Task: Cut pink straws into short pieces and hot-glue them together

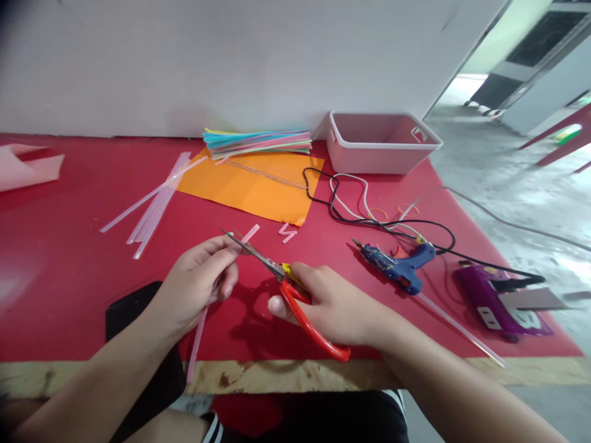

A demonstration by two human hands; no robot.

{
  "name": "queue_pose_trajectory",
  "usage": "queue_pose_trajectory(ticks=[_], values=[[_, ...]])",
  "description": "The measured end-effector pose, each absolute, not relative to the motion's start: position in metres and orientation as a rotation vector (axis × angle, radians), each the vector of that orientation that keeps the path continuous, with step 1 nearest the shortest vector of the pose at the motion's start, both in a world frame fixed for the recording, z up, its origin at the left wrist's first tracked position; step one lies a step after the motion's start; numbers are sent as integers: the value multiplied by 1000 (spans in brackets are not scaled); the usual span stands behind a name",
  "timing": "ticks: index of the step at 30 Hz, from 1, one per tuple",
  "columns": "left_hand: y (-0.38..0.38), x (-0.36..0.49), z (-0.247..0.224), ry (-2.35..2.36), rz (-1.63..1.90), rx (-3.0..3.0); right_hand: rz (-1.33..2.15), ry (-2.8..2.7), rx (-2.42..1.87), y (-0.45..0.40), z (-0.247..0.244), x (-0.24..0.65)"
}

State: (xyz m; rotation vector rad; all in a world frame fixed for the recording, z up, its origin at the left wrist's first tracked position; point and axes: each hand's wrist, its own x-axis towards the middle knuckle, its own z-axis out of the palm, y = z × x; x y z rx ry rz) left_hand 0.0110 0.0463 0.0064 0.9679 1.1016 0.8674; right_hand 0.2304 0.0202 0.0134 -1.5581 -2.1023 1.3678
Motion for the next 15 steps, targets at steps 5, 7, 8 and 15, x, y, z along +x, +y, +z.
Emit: queue_pose_trajectory(ticks=[5,7,8,15], values=[[46,10,9,1132,867,1001,1448,-2001,-1529,16,15,226],[46,10,10,1149,872,1009,1510,-1959,-1488,14,14,225],[47,11,10,1154,868,1010,1555,-1936,-1464,13,13,225],[46,12,13,1149,863,1036,1709,-1786,-1405,10,7,222]])
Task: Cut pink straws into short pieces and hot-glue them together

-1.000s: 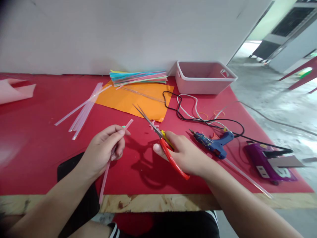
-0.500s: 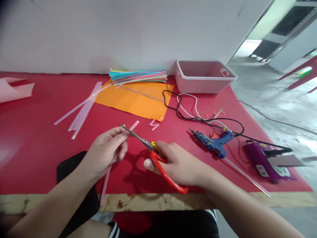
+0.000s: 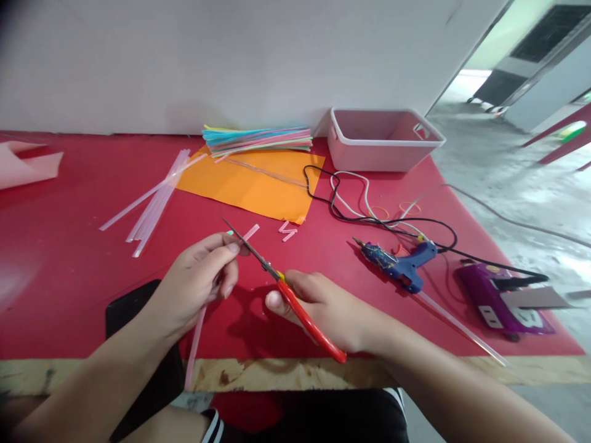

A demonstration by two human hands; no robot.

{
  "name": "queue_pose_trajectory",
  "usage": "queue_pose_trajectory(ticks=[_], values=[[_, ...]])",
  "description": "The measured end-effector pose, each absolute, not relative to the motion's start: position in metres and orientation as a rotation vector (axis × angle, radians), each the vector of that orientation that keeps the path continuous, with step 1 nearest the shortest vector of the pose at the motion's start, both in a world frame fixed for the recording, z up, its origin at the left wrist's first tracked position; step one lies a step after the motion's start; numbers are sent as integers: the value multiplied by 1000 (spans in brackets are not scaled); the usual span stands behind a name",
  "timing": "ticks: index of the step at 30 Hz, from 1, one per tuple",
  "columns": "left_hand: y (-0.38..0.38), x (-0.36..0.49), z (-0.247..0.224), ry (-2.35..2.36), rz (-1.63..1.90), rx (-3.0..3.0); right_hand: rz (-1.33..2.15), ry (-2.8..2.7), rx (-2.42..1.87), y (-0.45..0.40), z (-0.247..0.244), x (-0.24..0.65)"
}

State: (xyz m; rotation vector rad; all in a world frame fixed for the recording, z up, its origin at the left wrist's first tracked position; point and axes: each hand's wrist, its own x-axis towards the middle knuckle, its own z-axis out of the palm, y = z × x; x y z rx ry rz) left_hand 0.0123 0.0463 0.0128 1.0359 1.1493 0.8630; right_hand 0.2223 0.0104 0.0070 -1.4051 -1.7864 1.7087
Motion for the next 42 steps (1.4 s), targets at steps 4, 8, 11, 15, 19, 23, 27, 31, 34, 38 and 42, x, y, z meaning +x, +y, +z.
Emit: queue_pose_trajectory(ticks=[4,8,11,15,19,23,27,31,34,38,42], values=[[46,12,12,1142,863,1069,1699,-1770,-1388,10,7,220],[47,14,12,1111,856,1015,1728,-1719,-1346,10,7,219],[47,15,13,1081,866,915,1833,-1569,-1344,10,2,220],[46,13,11,1078,873,872,1945,-1355,-1363,12,-6,221],[48,11,8,1084,872,872,1966,-1303,-1320,14,-11,222],[49,10,8,1093,879,879,1977,-1244,-1294,13,-13,224],[49,10,9,1106,888,876,1990,-1257,-1324,11,-10,224],[49,9,10,1114,893,862,2046,-1230,-1288,12,-11,221],[49,8,9,1116,902,853,2072,-1216,-1213,16,-17,221],[49,7,8,1112,917,864,2040,-1273,-1136,22,-18,229],[48,8,10,1070,916,886,1845,-1612,-1225,24,-6,241]])
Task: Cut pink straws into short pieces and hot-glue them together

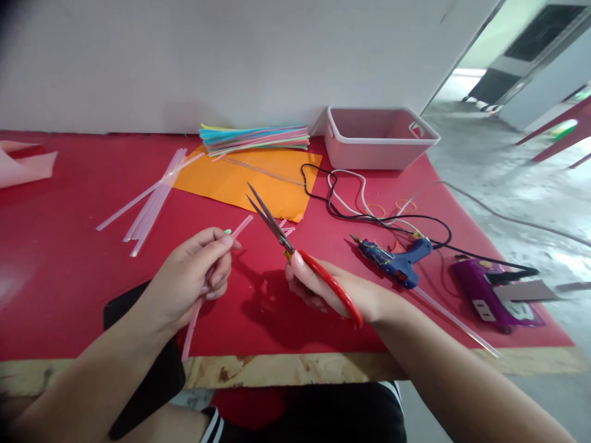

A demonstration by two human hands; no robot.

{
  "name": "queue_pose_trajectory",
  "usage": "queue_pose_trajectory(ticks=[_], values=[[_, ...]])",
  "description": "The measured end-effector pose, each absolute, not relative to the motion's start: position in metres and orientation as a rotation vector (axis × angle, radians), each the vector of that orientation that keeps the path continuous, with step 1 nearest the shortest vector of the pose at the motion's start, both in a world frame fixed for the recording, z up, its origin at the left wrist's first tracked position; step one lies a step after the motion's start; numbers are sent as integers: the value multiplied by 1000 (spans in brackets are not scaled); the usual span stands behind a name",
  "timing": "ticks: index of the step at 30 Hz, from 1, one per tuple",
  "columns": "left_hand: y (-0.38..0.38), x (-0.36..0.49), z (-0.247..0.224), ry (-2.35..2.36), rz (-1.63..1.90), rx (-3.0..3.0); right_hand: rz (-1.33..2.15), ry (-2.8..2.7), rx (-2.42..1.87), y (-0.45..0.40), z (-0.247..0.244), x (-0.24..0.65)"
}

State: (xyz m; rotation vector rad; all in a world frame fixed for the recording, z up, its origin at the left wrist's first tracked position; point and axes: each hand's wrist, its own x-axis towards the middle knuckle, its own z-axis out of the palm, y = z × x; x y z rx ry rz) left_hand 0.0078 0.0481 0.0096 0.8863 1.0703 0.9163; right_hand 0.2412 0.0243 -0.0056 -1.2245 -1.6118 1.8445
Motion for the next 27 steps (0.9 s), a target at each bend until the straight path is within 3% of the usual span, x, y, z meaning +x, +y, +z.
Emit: queue_pose_trajectory(ticks=[6,27], values=[[48,8,13,1057,909,857,1618,-1853,-1366,20,9,241],[44,11,15,1003,836,931,1534,-1980,-1528,10,9,236]])
